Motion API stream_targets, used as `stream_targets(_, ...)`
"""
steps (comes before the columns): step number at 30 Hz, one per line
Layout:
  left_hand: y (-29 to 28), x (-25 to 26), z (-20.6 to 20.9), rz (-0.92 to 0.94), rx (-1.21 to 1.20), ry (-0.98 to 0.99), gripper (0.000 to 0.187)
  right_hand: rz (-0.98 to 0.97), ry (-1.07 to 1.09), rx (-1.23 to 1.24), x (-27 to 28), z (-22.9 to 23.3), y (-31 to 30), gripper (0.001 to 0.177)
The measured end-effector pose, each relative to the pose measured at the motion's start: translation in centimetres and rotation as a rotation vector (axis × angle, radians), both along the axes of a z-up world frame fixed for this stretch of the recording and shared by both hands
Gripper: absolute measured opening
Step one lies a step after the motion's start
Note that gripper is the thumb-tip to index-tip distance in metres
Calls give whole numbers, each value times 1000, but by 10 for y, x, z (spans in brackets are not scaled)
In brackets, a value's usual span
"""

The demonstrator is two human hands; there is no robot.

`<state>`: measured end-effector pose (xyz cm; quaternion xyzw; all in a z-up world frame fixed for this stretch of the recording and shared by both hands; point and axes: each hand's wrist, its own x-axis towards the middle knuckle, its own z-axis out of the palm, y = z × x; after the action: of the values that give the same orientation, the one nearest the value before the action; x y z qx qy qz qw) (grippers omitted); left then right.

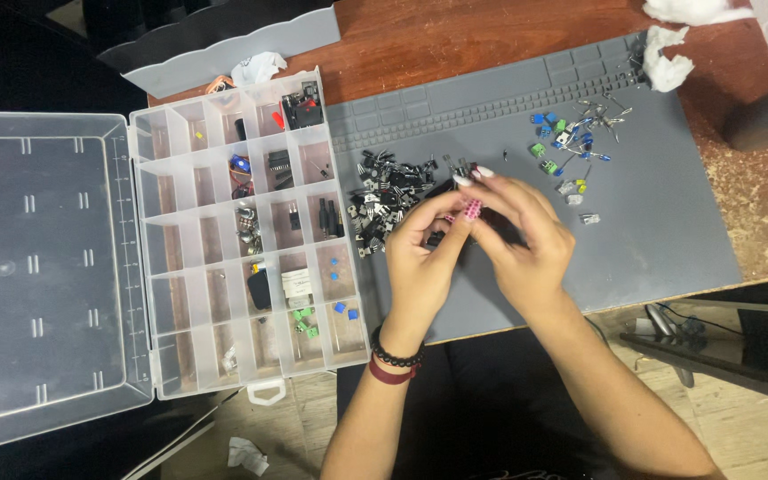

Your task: The person sorts small electronic components from a pile on a gray mat into a compartmentalized plastic storage box. They pick up individual items, inspect them, and place them into specific compartments.

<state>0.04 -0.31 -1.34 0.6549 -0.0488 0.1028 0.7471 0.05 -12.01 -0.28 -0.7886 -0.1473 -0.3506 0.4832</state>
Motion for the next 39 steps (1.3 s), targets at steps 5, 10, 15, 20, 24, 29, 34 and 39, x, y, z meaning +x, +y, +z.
stream_targets(5, 2, 0, 12, -52, 33, -68, 24, 114, 119, 85, 1, 5, 0, 43)
stream_targets(10, -1, 0, 4, -38, -9, -61, 26, 191, 131, 77, 2, 9, -3, 38)
stream_targets(15, 0, 0, -7, -45, -11, -39, 28, 185, 110, 41, 3, 7, -2, 28)
stream_targets(20, 0, -2, -8, -103, -110, 51, 30, 99, 75, 46, 3, 1, -7, 18)
stream_targets(24, -5, 0, -16, -116, -176, 82, 29, 74, 64, 84, 4, -2, -8, 16)
stream_targets(29, -4, -4, 6, -152, -217, 71, 33, 32, 59, 169, 4, -4, -11, 16)
stream_targets(34, -3, -5, 13, -171, -95, 26, 30, 92, 121, 276, 3, -6, -12, 17)
stream_targets(39, -1, -1, 3, -99, 35, -14, 28, 131, 190, 314, 2, -4, -10, 18)
